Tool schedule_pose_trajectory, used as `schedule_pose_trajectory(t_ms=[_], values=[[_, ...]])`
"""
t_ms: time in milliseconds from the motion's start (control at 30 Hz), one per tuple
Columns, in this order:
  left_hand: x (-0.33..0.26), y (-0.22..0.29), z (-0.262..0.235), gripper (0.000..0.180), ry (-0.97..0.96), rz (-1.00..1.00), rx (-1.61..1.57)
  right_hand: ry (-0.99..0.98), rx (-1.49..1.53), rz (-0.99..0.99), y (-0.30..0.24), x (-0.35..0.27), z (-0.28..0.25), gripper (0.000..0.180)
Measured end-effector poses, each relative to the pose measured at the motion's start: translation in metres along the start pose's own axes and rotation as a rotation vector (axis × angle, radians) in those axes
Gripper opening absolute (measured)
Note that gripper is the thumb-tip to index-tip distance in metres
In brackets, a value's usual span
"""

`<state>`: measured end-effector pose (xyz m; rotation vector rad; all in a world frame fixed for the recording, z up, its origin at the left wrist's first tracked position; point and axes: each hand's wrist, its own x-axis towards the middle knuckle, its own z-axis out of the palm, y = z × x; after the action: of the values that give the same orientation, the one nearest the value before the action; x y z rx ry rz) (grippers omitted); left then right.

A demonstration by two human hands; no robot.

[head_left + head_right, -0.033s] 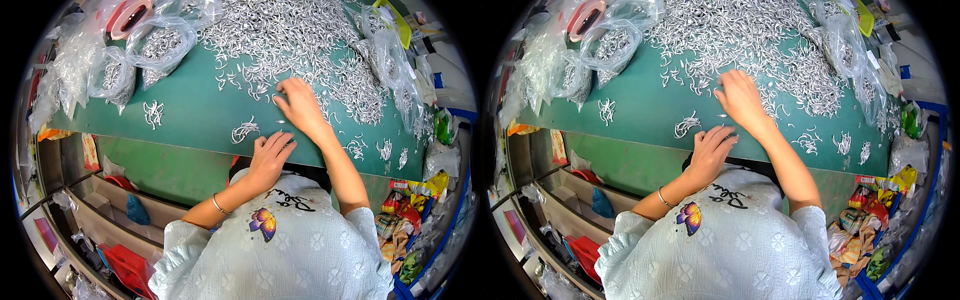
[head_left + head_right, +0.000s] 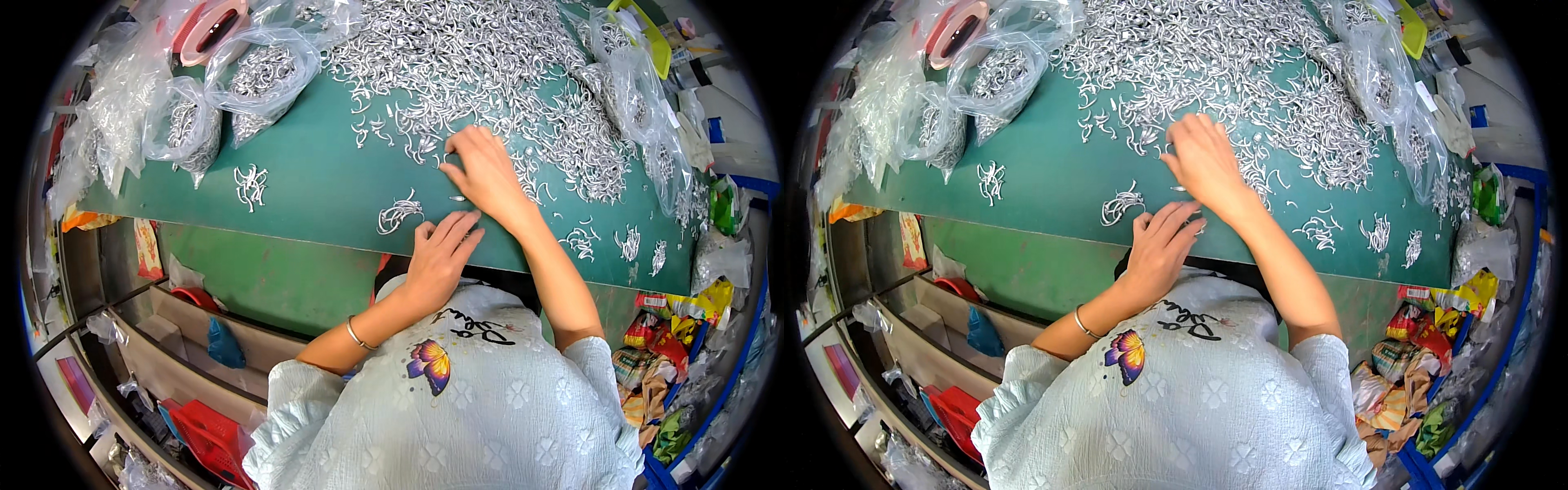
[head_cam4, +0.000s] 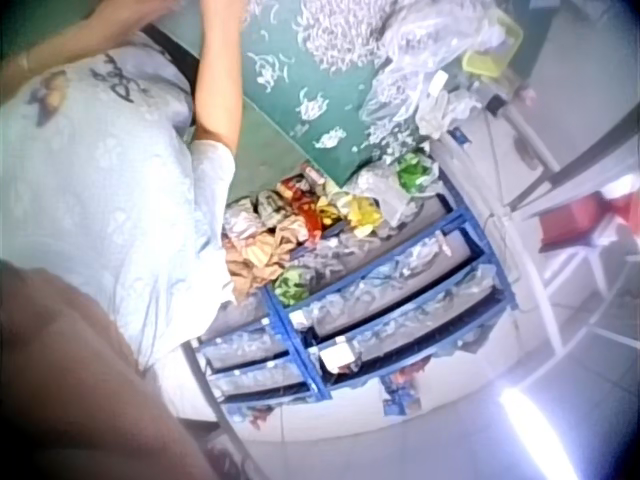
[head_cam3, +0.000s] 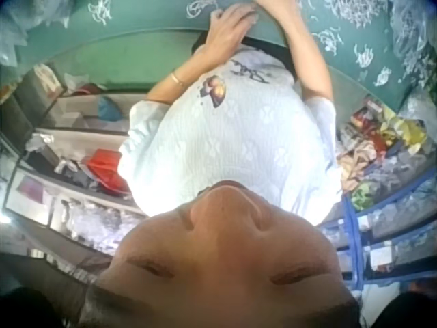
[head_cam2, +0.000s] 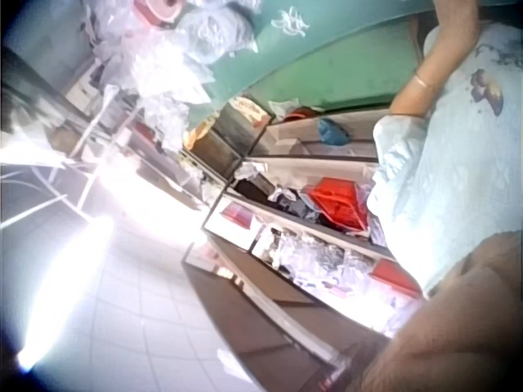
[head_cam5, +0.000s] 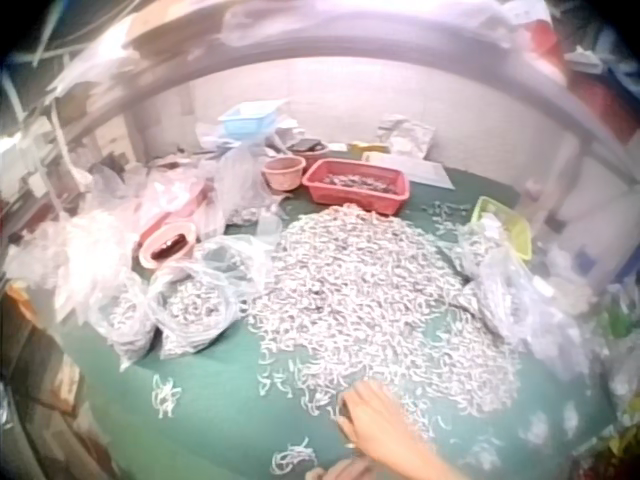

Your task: The person sorts through a large pile of small, curved silver metal parts by hand on a green work table. They pick individual components from the central pile and group them together near the edge of the table.

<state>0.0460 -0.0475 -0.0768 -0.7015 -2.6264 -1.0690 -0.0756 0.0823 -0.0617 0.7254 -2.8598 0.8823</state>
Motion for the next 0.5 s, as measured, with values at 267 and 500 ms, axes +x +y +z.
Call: schedule_pose_trajectory(t_ms=[267,500], values=[[-0.003,-0.005,0.000,0.036,-0.053,-0.037,-0.071,-0.177,0.116,-0.024,0.000,-0.026,-0.032,0.011],[-0.004,-0.002,0.002,0.050,0.094,-0.201,-0.203,-0.267,0.354,-0.048,0.004,-0.052,-0.039,0.015]])
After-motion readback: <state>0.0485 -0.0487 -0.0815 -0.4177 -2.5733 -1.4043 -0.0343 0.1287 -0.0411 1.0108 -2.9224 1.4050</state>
